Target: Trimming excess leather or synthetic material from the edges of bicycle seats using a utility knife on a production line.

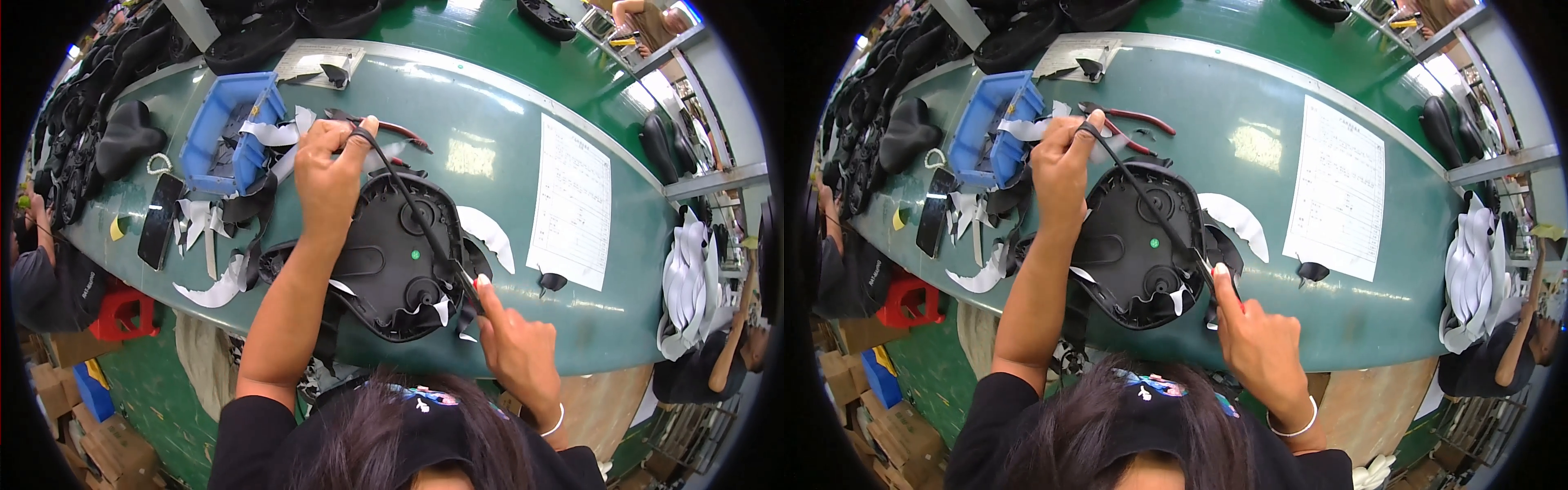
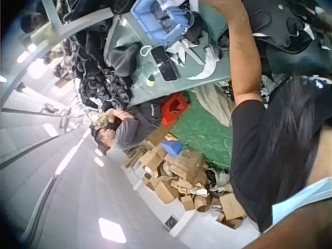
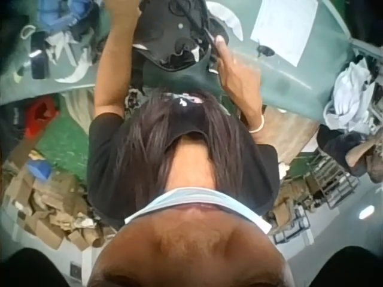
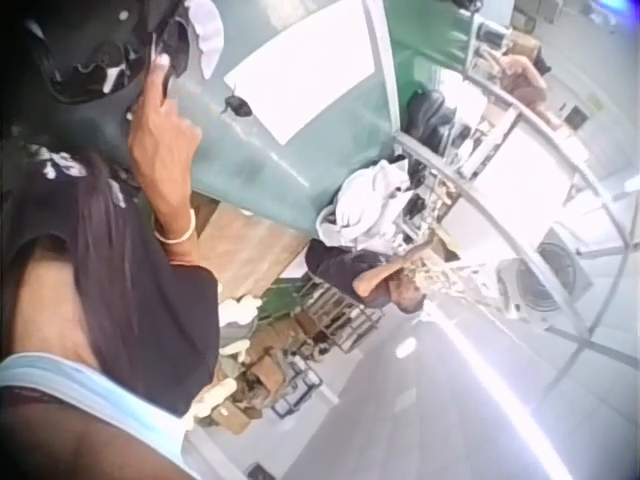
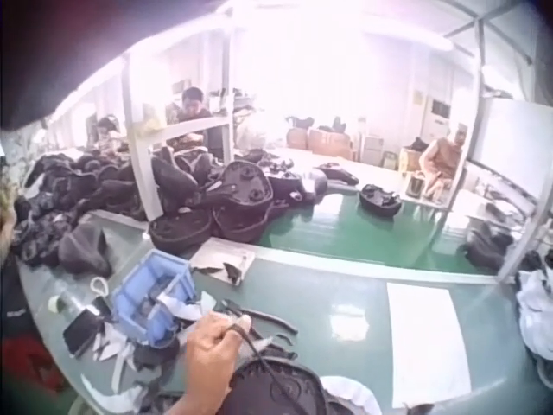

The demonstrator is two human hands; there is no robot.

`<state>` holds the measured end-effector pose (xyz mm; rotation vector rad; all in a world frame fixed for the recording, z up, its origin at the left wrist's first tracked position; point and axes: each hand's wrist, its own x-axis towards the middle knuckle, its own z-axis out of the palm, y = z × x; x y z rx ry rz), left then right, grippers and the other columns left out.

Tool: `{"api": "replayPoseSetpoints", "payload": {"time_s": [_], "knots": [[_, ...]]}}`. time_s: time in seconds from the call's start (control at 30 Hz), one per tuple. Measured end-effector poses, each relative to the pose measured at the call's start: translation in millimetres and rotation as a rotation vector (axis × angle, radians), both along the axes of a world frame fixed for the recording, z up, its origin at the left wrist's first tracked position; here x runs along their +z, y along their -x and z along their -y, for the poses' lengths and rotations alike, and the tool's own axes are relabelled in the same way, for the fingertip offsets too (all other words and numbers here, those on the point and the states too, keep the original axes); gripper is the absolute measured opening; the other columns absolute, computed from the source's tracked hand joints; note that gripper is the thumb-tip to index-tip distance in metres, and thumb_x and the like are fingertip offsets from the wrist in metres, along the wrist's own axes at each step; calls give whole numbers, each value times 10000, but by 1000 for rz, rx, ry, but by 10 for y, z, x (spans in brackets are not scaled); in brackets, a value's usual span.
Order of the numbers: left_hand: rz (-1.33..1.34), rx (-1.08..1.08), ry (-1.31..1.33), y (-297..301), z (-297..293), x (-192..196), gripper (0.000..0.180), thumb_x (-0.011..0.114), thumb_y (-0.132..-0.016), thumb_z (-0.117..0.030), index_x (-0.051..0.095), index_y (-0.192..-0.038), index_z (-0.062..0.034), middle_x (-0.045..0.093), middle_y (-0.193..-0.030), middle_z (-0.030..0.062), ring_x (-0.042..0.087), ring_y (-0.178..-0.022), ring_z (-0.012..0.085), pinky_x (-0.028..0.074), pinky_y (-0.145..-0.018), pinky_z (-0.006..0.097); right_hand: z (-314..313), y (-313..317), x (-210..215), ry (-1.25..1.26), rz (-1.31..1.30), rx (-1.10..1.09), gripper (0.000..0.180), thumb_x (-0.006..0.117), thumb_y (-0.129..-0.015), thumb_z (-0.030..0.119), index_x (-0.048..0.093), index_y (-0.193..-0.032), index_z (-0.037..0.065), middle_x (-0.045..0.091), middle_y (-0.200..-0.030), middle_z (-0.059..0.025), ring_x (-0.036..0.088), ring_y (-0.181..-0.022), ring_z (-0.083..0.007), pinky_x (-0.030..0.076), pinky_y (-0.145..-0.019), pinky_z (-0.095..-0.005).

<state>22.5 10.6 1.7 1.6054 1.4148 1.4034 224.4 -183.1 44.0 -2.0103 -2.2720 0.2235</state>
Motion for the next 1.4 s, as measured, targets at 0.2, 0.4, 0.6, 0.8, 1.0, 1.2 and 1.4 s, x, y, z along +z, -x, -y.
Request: {"api": "replayPoseSetpoints", "payload": {"time_s": [0.2,0.4,0.6,0.8,1.0,1.2,1.4], "knots": [[980,-383,633,168,695,49,501,331,-1015,-355,650,-1069,27,509,-1331,165,405,-1279,241,272,-1081,355,-1013,-521,212,17,54,229,417,586,-841,127,591,-1228,282,547,-618,-60,545,-559,-262,406,-541,-373],[552,-707,15,844,831,295,534,221,-1025,-314,560,-719,-38,551,-741,74,533,-954,236,332,-964,402,-1074,-458,344,114,197,503,424,585,-854,153,570,-1241,326,558,-668,-42,542,-596,-237,403,-603,-366],[1690,-941,118,1661,351,613,533,222,-1019,-381,489,-637,-122,443,-492,-22,515,-739,155,438,-659,272,-269,-552,327,132,211,228,569,616,-784,114,501,-1327,240,502,-579,-66,501,-454,-235,378,-450,-361],[-854,-846,-49,-17,216,281,258,678,-821,-273,601,-840,-27,584,-900,98,531,-895,266,402,-851,357,-248,-575,350,140,126,148,571,623,-789,110,497,-1333,227,478,-558,-49,494,-457,-234,363,-452,-357],[615,-773,251,-550,215,402,197,497,-929,-196,521,-789,-60,459,-619,26,417,-571,142,355,-567,299,-59,-657,218,143,114,169,565,622,-789,100,497,-1334,182,496,-585,-58,497,-480,-246,359,-464,-370],[1020,-290,-433,14,235,1228,322,415,-941,-233,321,-655,-120,297,-601,-16,237,-486,100,231,-460,254,587,-279,83,114,-469,-245,540,605,-854,99,420,-1361,81,678,-888,-167,658,-674,-338,510,-590,-392],[499,698,-857,177,272,948,328,481,-905,-297,455,-701,-41,465,-659,54,332,-466,122,263,-465,264,663,-179,-24,301,-745,-368,533,628,-854,108,437,-1352,115,666,-985,-176,672,-722,-324,521,-637,-358]]}}
